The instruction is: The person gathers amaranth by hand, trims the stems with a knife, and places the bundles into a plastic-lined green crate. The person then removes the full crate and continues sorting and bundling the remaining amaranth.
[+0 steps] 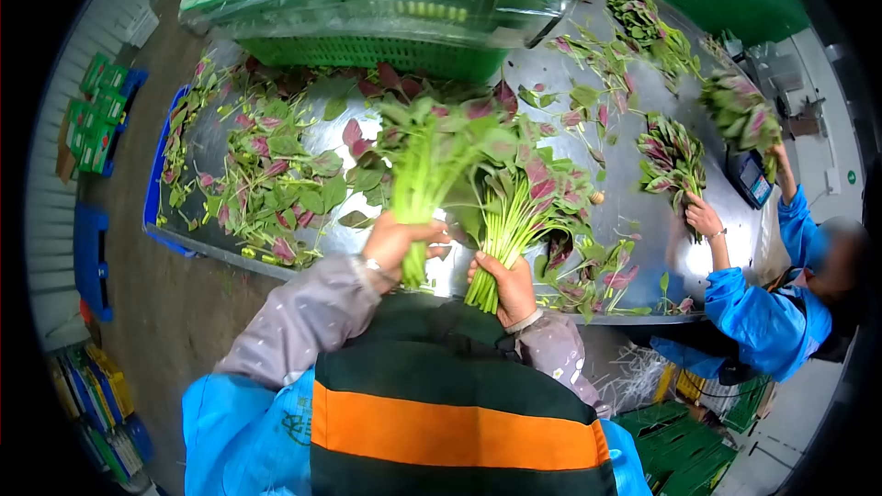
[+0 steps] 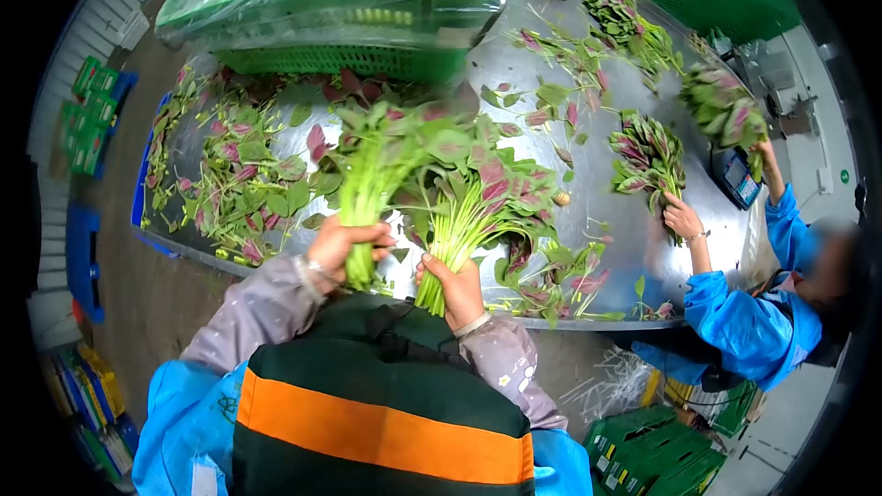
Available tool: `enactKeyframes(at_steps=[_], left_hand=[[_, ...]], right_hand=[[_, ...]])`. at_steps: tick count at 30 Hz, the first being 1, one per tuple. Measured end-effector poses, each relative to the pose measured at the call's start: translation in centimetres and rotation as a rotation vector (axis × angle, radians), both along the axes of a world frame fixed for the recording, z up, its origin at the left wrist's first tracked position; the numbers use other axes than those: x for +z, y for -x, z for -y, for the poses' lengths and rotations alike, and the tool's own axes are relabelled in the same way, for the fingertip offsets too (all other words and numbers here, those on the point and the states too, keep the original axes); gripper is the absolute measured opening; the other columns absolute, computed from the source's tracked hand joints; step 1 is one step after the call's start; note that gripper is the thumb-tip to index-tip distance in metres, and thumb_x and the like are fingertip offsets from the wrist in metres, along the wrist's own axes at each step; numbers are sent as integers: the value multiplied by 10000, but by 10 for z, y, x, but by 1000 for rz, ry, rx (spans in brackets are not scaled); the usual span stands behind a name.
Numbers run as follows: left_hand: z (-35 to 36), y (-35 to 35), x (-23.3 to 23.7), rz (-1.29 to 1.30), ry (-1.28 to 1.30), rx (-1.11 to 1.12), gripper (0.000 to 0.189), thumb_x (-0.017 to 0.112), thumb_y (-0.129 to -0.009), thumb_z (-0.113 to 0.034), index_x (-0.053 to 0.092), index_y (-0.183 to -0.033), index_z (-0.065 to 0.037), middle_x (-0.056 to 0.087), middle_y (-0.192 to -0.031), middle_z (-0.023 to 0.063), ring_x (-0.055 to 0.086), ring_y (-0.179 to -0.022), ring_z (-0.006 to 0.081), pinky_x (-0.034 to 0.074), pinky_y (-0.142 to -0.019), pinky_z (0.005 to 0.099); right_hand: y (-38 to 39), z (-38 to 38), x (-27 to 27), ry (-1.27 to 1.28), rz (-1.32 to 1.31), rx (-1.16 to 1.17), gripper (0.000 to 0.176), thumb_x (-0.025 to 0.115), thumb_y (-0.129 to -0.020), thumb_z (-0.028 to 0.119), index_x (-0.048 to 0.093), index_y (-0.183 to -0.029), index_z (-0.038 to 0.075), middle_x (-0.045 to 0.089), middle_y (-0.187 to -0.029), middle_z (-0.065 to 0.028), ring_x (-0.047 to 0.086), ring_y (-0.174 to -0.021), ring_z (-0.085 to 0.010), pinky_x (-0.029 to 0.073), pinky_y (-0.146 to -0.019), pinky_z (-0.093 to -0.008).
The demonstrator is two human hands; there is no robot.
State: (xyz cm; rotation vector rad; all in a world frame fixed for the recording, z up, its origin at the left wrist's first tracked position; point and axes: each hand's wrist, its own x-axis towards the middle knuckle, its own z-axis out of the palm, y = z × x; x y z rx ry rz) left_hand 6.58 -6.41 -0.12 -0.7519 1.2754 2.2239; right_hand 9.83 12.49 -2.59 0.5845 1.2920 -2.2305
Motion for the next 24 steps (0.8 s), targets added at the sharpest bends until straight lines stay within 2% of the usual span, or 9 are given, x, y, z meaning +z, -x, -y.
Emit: enactKeyframes(at_steps=[3, 6, 7, 12, 17, 19, 21, 22, 24], left_hand=[[-2, 0, 10, -75, 56, 24, 211, 607, -795, -11, 566, -1001, 15, 617, -862, 116, 607, -717, 164, 510, -586, 253], [-34, 2, -45, -135, 129, -42, 206, 611, -791, -1, 539, -984, 7, 601, -833, 118, 582, -621, 175, 494, -541, 292], [-36, 3, -27, 12, -110, -118, 203, 617, -789, -2, 503, -957, -8, 577, -818, 105, 577, -625, 188, 491, -538, 325], [-20, -1, -27, 36, -262, -44, 198, 593, -798, 5, 458, -929, -55, 535, -826, 83, 609, -749, 246, 520, -675, 373], [38, -3, -17, 76, -428, -174, 196, 604, -792, -28, 484, -933, -94, 531, -783, 35, 582, -691, 195, 509, -677, 352], [60, 2, 8, -7, -102, -251, 177, 621, -787, -37, 507, -917, -73, 539, -782, 20, 567, -686, 157, 492, -688, 304], [92, 7, 20, -322, 538, -395, 189, 660, -763, -49, 539, -909, -39, 546, -791, 7, 547, -692, 117, 466, -688, 263], [98, 9, 33, -332, 550, -378, 256, 674, -744, -52, 575, -973, 2, 607, -850, 27, 560, -778, 99, 462, -727, 262], [78, 11, 44, -340, 440, -300, 244, 697, -741, -68, 582, -950, -17, 588, -799, 20, 557, -729, 108, 453, -662, 243]], right_hand=[[-4, -3, 2, 55, 10, -44, 182, 579, -820, 73, 518, -979, 11, 580, -750, -74, 583, -650, -157, 503, -596, -279], [-3, 0, -3, 73, -4, -22, 176, 576, -820, 80, 532, -973, 5, 600, -774, -88, 592, -661, -162, 509, -599, -287], [-3, 0, -3, 65, 0, -22, 176, 578, -820, 82, 536, -973, 4, 603, -783, -88, 593, -663, -162, 510, -602, -287], [-4, 0, -1, -2, 7, -65, 184, 582, -826, 97, 546, -975, -5, 613, -811, -80, 595, -668, -157, 512, -607, -281], [-3, -5, -6, -54, -38, -79, 154, 581, -815, 66, 568, -949, -8, 602, -803, -83, 581, -664, -152, 479, -587, -265], [0, -9, -14, -276, -247, -130, 141, 567, -823, 48, 572, -943, -25, 613, -818, -73, 580, -644, -137, 470, -555, -251], [5, -24, -13, -555, -356, -127, 129, 559, -833, 53, 572, -934, -25, 606, -801, -61, 574, -609, -121, 457, -522, -241], [5, -27, -7, -557, -351, -197, 107, 555, -843, 64, 574, -913, -15, 593, -784, -47, 556, -571, -103, 444, -500, -234], [8, -22, 13, -453, -317, -227, 95, 569, -842, 70, 562, -897, -7, 579, -772, -37, 545, -590, -93, 446, -535, -225]])
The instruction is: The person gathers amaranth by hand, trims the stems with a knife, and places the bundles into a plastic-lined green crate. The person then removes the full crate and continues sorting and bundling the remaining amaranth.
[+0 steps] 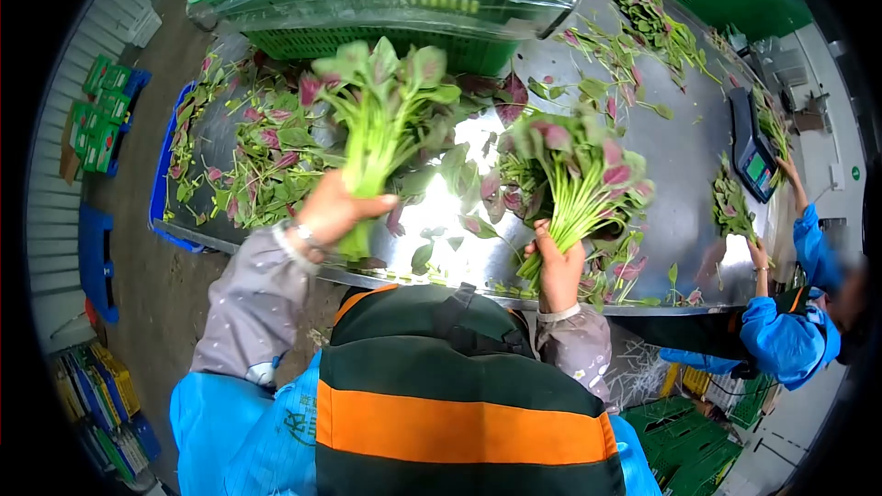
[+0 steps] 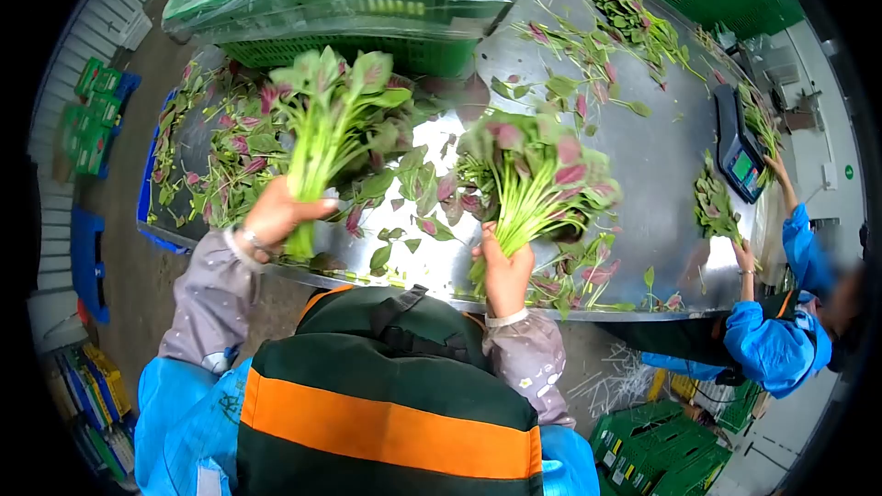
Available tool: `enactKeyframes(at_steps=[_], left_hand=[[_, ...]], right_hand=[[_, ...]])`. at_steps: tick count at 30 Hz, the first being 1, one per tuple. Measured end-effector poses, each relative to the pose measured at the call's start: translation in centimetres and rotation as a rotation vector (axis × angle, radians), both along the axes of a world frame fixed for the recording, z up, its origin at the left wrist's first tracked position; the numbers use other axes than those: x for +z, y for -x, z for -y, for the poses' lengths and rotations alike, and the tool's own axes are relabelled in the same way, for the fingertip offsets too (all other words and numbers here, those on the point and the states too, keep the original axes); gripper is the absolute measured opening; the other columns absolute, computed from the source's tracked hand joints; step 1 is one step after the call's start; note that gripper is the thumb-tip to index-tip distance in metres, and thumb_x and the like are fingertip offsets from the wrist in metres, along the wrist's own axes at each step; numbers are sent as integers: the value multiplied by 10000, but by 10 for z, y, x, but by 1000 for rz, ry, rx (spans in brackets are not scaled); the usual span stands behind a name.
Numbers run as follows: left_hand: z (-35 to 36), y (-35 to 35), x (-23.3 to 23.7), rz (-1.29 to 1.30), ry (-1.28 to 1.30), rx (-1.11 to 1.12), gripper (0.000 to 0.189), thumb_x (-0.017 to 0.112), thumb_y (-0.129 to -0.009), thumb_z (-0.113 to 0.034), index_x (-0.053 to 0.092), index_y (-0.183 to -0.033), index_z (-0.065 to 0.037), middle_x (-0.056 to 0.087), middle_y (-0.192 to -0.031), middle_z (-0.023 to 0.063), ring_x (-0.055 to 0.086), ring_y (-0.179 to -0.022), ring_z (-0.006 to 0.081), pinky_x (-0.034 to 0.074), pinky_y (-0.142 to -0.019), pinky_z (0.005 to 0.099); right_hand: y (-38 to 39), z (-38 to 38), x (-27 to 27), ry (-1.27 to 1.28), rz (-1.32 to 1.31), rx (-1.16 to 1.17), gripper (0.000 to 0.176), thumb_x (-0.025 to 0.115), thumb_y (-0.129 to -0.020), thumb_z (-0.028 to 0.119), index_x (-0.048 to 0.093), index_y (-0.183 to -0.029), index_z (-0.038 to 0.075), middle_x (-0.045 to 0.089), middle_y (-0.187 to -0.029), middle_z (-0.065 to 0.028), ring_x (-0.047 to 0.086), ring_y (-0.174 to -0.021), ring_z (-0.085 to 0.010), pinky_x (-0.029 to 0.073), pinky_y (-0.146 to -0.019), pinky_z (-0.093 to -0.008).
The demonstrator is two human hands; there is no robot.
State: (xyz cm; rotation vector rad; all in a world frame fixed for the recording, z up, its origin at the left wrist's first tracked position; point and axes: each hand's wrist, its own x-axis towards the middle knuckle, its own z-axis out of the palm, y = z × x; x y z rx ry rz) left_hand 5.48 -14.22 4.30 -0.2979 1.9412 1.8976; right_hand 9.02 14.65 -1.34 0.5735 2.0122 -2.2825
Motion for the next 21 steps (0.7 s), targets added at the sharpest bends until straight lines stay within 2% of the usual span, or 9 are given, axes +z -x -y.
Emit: enactKeyframes(at_steps=[1, 3, 4, 5, 7, 9, 14, 17, 21], left_hand=[[-13, 2, 1, 34, -109, -7, 253, 698, -741, -67, 580, -959, -18, 601, -813, 34, 568, -741, 113, 456, -654, 244], [-37, 5, -26, 182, -311, -46, 332, 661, -771, -39, 504, -1056, 31, 602, -912, 104, 613, -847, 196, 530, -707, 310], [-51, 3, -39, 210, -422, 7, 331, 639, -786, -22, 492, -1077, 37, 599, -941, 114, 621, -853, 223, 541, -743, 324], [-62, -1, -40, 256, -475, 3, 316, 637, -788, -19, 509, -1074, 20, 601, -965, 116, 631, -817, 225, 544, -710, 305], [-79, -10, -41, 349, -436, 9, 289, 636, -791, -23, 526, -1055, 15, 608, -962, 112, 636, -781, 213, 546, -667, 288], [-88, -18, -56, 267, -487, -8, 289, 640, -790, -26, 536, -1057, 10, 616, -942, 102, 638, -741, 197, 542, -628, 277], [-93, -23, -62, 285, -487, 3, 276, 646, -777, -10, 539, -1031, 7, 601, -866, 74, 628, -725, 180, 536, -646, 283], [-83, -22, -66, 362, -545, 52, 285, 657, -749, 24, 554, -1014, 40, 612, -855, 118, 625, -679, 201, 541, -607, 306], [-81, -22, -69, 413, -521, 49, 248, 655, -754, 6, 566, -983, 41, 610, -840, 119, 624, -676, 206, 540, -613, 319]], right_hand=[[1, 4, 6, 74, -5, 18, 96, 578, -837, 67, 556, -897, -5, 578, -775, -37, 544, -599, -95, 448, -551, -222], [3, 19, 16, 166, -20, 32, 110, 597, -824, 57, 546, -903, 0, 581, -785, -38, 549, -620, -100, 451, -576, -221], [5, 22, 18, 192, -23, 38, 125, 610, -817, 59, 541, -903, 1, 589, -796, -41, 549, -614, -104, 455, -573, -227], [8, 23, 18, 180, -11, 67, 136, 619, -814, 68, 548, -903, -7, 600, -809, -49, 566, -632, -110, 460, -579, -229], [12, 30, 19, 206, 69, 88, 156, 629, -809, 75, 557, -914, -16, 611, -813, -55, 585, -658, -115, 462, -585, -228], [18, 36, 2, 133, 96, 146, 136, 642, -796, 73, 582, -874, -22, 614, -748, -56, 586, -658, -120, 451, -576, -227], [25, 54, 5, 200, 128, 93, 88, 646, -764, -2, 572, -807, -20, 601, -706, -55, 554, -588, -111, 441, -534, -229], [25, 54, 13, 192, 95, 89, 122, 653, -743, -39, 546, -798, -17, 594, -697, -56, 544, -564, -110, 438, -508, -236], [24, 46, -3, 99, 27, 147, 168, 667, -736, -34, 526, -824, -10, 587, -683, -57, 560, -583, -121, 452, -529, -239]])
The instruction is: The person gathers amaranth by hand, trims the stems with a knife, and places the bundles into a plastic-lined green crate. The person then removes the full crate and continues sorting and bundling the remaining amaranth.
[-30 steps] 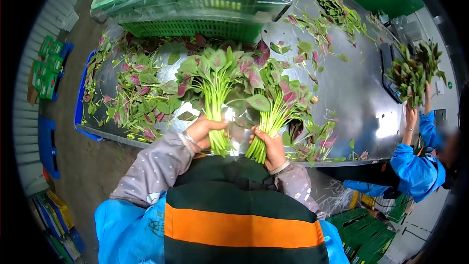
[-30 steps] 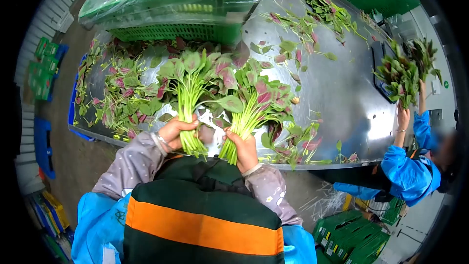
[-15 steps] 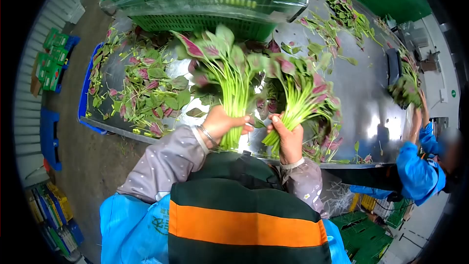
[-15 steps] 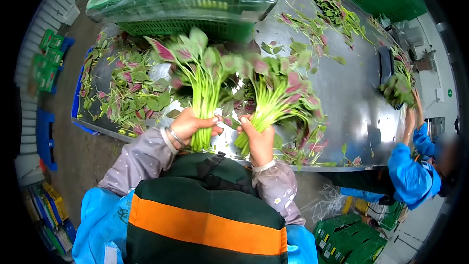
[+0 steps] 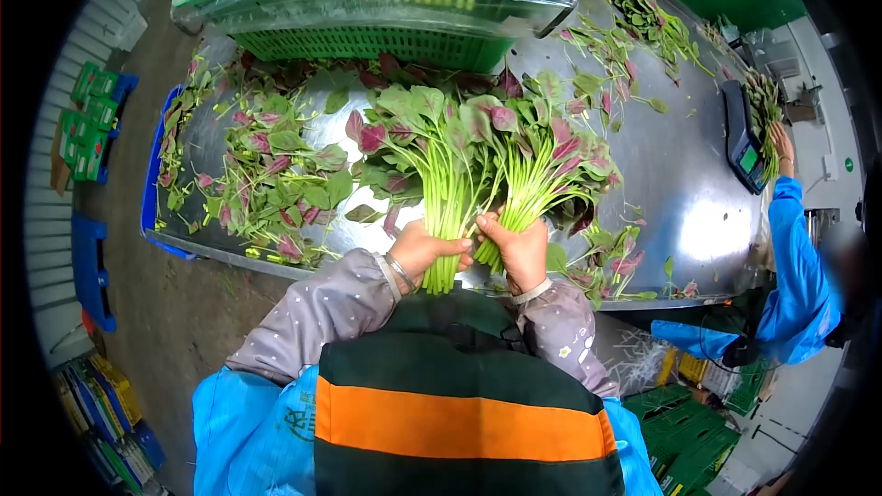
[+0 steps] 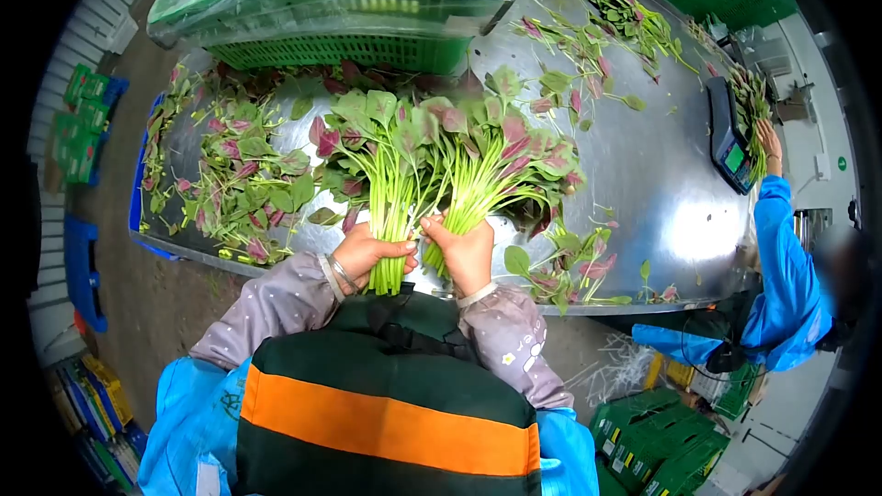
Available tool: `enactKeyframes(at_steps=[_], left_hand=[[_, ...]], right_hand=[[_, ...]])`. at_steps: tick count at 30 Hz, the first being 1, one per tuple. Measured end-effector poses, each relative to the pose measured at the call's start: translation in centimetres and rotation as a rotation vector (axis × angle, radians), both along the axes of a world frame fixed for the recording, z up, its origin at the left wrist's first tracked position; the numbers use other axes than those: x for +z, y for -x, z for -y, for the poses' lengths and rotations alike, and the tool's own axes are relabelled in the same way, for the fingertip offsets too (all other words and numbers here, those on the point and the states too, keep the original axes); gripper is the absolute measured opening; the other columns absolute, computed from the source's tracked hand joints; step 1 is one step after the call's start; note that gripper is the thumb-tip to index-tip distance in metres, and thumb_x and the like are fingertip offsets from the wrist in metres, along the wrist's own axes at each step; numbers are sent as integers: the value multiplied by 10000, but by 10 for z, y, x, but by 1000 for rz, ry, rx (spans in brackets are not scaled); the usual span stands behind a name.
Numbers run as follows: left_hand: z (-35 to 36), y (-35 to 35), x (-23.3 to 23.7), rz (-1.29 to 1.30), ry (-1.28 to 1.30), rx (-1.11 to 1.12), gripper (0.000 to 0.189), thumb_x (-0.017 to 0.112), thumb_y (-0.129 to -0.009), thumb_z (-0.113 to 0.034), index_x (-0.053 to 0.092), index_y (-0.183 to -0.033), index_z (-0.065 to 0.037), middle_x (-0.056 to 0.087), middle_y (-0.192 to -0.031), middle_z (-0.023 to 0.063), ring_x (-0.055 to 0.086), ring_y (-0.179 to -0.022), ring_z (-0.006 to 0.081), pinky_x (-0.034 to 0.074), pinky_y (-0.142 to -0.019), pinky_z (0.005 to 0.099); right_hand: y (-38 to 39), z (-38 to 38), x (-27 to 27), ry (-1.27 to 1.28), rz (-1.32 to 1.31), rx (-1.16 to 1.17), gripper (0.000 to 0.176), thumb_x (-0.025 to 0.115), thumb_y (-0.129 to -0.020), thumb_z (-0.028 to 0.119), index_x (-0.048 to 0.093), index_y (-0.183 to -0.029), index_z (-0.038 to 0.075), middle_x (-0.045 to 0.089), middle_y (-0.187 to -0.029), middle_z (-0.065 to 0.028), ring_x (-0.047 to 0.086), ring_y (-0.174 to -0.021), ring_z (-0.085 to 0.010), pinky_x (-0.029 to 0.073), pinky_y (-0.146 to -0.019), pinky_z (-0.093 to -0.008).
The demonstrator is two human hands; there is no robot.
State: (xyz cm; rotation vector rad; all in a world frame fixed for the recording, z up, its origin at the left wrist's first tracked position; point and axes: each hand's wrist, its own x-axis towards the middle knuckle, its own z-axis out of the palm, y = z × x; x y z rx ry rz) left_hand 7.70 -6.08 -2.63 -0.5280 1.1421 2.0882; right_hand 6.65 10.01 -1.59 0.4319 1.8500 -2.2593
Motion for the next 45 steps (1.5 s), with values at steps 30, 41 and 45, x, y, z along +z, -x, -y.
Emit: enactKeyframes(at_steps=[30, 41, 45], left_hand=[[-9, 1, 3, 39, -30, 57, 126, 596, -800, -7, 566, -909, 47, 586, -733, 102, 569, -586, 176, 479, -516, 296], [13, 53, 55, 2, -234, 33, 196, 603, -821, -102, 530, -974, -3, 593, -790, 96, 613, -730, 193, 535, -666, 301], [-10, 25, 22, 36, -288, -36, 201, 594, -827, -100, 527, -996, -17, 609, -861, 105, 613, -811, 188, 513, -705, 306]], right_hand=[[0, 0, 7, -105, -28, 131, 64, 616, -733, 2, 599, -792, -19, 626, -692, -109, 608, -568, -201, 477, -546, -305], [34, -85, 17, -807, -331, -109, 329, 726, -711, 92, 530, -941, -37, 630, -842, -122, 584, -682, -200, 466, -664, -305], [10, -52, 32, -89, 101, 93, 141, 624, -819, 114, 575, -878, -5, 609, -744, -62, 575, -624, -144, 469, -557, -277]])
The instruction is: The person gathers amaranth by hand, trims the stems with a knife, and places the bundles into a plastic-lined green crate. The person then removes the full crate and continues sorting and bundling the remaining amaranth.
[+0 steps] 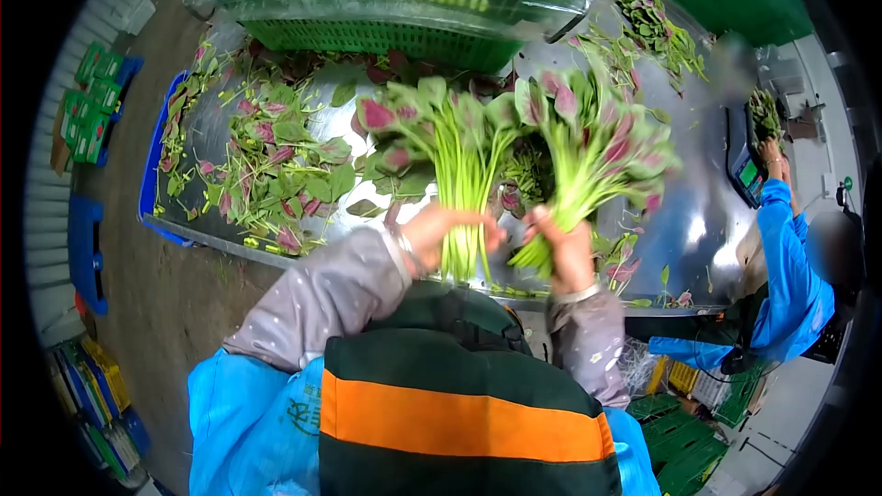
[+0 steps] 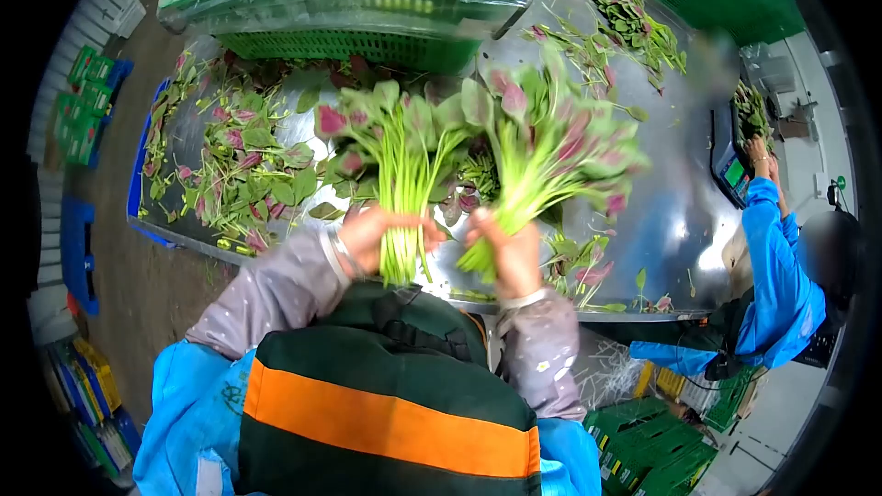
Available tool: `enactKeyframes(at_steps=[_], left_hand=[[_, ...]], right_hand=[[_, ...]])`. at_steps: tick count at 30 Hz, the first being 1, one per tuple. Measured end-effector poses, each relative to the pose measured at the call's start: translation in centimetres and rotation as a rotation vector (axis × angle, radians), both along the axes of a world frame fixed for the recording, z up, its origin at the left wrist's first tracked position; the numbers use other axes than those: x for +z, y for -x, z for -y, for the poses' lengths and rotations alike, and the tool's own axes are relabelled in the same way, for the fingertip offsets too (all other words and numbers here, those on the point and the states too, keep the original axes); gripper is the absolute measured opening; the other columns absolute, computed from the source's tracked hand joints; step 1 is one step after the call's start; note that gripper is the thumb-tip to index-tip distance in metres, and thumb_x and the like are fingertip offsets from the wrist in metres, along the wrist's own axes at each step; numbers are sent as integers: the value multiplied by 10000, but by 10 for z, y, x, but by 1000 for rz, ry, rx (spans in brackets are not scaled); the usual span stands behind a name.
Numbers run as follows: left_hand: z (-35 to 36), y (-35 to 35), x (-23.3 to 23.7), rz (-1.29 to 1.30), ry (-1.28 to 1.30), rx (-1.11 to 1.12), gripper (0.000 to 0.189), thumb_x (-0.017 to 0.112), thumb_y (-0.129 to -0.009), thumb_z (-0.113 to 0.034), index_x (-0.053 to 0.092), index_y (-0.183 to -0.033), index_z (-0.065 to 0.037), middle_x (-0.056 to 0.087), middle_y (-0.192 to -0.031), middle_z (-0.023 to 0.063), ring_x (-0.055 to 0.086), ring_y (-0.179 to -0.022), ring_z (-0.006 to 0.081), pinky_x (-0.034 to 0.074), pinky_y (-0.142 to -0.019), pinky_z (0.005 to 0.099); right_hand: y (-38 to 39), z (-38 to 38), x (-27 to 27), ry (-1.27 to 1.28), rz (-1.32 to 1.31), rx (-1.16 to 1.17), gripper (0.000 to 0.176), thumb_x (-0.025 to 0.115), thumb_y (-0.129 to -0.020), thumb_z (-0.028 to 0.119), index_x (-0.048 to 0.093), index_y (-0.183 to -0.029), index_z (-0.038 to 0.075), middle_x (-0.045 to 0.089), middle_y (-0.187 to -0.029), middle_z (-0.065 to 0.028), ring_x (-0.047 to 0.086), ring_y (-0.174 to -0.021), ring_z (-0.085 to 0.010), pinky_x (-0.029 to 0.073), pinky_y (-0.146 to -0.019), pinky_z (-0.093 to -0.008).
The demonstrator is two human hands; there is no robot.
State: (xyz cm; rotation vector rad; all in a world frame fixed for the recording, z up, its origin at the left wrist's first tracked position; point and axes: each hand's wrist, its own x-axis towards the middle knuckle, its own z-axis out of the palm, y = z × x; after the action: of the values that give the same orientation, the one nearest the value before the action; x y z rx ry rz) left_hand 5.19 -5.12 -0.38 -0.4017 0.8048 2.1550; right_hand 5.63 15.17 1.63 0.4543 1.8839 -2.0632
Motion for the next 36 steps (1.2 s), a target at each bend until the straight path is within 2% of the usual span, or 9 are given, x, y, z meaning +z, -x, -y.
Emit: enactKeyframes(at_steps=[5, 13, 17, 19, 25, 30, 31, 33, 36], left_hand=[[-5, -25, -19, -26, 87, -104, 252, 579, -845, -100, 519, -1081, -32, 587, -935, 64, 582, -835, 164, 483, -724, 303], [-7, -33, -31, 1, 17, -152, 397, 606, -834, -118, 467, -1191, -16, 555, -1109, 108, 560, -997, 216, 462, -851, 353], [-10, -19, -31, -674, 416, -435, 529, 753, -705, -131, 486, -1144, -6, 569, -1051, 80, 541, -983, 172, 455, -832, 325], [-11, -21, -20, -898, 484, -448, 549, 787, -663, -114, 493, -1113, 2, 582, -1017, 68, 550, -953, 160, 463, -816, 315], [-33, -7, -9, -988, 477, -662, 570, 776, -656, -47, 464, -1131, 3, 593, -987, 80, 573, -934, 173, 486, -786, 336], [-63, 0, 20, -675, 310, -647, 955, 752, -645, 35, 140, -1372, -65, 421, -1272, 99, 507, -1058, 152, 419, -886, 304], [-64, 3, 21, -636, 308, -660, 872, 775, -656, -51, 241, -1345, -84, 488, -1180, 84, 510, -1004, 139, 441, -843, 280], [-58, 6, 11, -632, 424, -719, 753, 727, -689, 15, 317, -1318, -52, 516, -1161, 73, 530, -986, 126, 441, -847, 267], [-47, 2, -11, -551, 493, -549, 492, 686, -734, 15, 482, -1179, -27, 552, -1067, 65, 547, -890, 95, 468, -791, 231]], right_hand=[[-36, 39, -31, 348, 250, 71, 207, 548, -888, 190, 551, -972, 1, 576, -787, -51, 555, -668, -130, 461, -610, -254], [-39, 33, -59, 552, 403, 172, 472, 557, -875, 322, 441, -1217, 18, 546, -1120, -87, 540, -999, -174, 457, -834, -326], [-33, 37, -64, 603, 186, 369, 486, 669, -790, 168, 464, -1208, 29, 550, -1104, -70, 524, -994, -141, 433, -847, -276], [-35, 37, -57, 500, 109, 416, 527, 719, -739, 149, 478, -1191, 25, 554, -1089, -62, 520, -993, -134, 431, -837, -267], [-39, 14, -35, 524, -28, 191, 584, 759, -654, 79, 491, -1168, 6, 553, -1076, -51, 505, -998, -122, 418, -843, -254], [-15, -77, -2, 85, -239, 251, 575, 751, -641, 57, 493, -1153, 8, 588, -974, -49, 538, -909, -117, 462, -767, -284], [-7, -104, 15, 14, -236, 222, 546, 747, -641, 47, 507, -1131, 9, 595, -948, -47, 543, -883, -114, 471, -750, -292], [14, -157, 45, -214, -489, 160, 487, 745, -649, 39, 523, -1081, 1, 605, -881, -50, 571, -806, -114, 486, -701, -284], [40, -238, 82, -204, -336, 122, 405, 732, -670, 27, 525, -1017, -3, 601, -803, -73, 604, -651, -157, 503, -606, -292]])
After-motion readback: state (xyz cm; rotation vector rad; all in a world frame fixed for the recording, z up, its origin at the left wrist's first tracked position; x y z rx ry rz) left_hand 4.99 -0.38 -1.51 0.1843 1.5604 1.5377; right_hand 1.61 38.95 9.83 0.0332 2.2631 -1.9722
